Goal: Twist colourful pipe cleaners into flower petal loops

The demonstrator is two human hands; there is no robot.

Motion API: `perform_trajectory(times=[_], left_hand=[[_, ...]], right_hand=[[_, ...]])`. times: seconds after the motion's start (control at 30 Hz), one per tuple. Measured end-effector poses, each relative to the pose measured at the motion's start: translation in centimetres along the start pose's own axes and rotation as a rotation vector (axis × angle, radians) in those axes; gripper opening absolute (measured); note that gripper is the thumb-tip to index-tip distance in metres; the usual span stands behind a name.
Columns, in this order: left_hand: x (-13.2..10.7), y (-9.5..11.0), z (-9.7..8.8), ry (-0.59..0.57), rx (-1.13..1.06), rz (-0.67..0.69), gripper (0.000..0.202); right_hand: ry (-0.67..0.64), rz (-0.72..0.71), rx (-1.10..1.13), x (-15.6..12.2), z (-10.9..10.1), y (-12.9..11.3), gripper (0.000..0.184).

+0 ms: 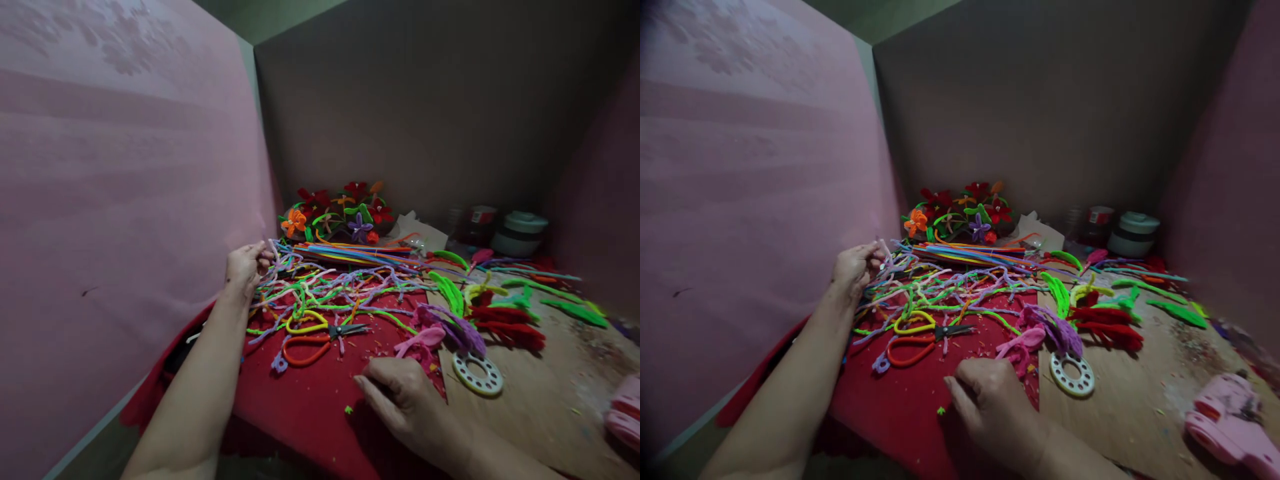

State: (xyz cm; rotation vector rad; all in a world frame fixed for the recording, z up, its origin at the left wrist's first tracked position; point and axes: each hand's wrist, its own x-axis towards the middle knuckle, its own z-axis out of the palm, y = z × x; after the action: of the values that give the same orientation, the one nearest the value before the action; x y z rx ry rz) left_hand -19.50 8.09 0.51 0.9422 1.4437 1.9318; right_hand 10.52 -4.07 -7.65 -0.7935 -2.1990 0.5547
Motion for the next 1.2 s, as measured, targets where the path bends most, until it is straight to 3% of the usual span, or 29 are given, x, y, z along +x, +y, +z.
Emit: perform_trajectory(times=[0.17,0.37,0.43,0.5,0.6,0.67,0.73,0.8,0.87,0.93,1.03,1.2], left_hand=[[0.5,1.6,0.9,-0.026,0.045,0.053,0.014],[-0.9,3.6,3.0,0.04,-0.074,0.267,0.008],[-2.6,3.6,4.2,-0.105,-0.106,0.327,0.009],[-5.0,3.2,5.4,-0.348,-0.052,0.317,0.013],[-9.5,1.9,6.9,-0.644,0.199,0.345,0.014],[-12.3,0.8,7.6,-0.757,0.442,0.502,0.014],[-14.5,-0.3,8.2,-0.841,0.663,0.758,0.014],[-15.9,-1.1,8.7,-0.92,0.761,0.965,0.017],[-16.6,-1.6,9.2,-0.933,0.803,1.062,0.021],[-16.8,-1.5,9.6,-0.892,0.829,1.049,0.021],[-16.7,-1.0,9.7,-0.874,0.763,0.911,0.017],[-16.6,-0.6,9.2,-0.846,0.583,0.679,0.017]], right_hand=[[0.025,0.016,0.011,0.0,-0.3,0.1,0.031],[0.062,0.002,0.026,0.0,-0.3,0.2,0.029],[0.081,0.012,0.062,0.1,-0.3,0.1,0.03],[0.114,0.054,0.142,0.4,-0.5,0.0,0.031],[0.2,0.187,0.376,1.2,-1.6,0.0,0.024],[0.3,0.309,0.569,2.0,-2.7,0.0,0.025],[0.408,0.34,0.676,2.7,-3.9,0.2,0.035],[0.47,0.337,0.693,3.1,-4.8,0.5,0.028],[0.507,0.372,0.727,3.3,-5.5,1.0,0.029],[0.556,0.432,0.835,3.5,-6.0,1.7,0.031],[0.64,0.475,1.034,3.6,-6.4,2.7,0.03],[0.52,0.404,1.232,3.6,-6.3,3.2,0.021]])
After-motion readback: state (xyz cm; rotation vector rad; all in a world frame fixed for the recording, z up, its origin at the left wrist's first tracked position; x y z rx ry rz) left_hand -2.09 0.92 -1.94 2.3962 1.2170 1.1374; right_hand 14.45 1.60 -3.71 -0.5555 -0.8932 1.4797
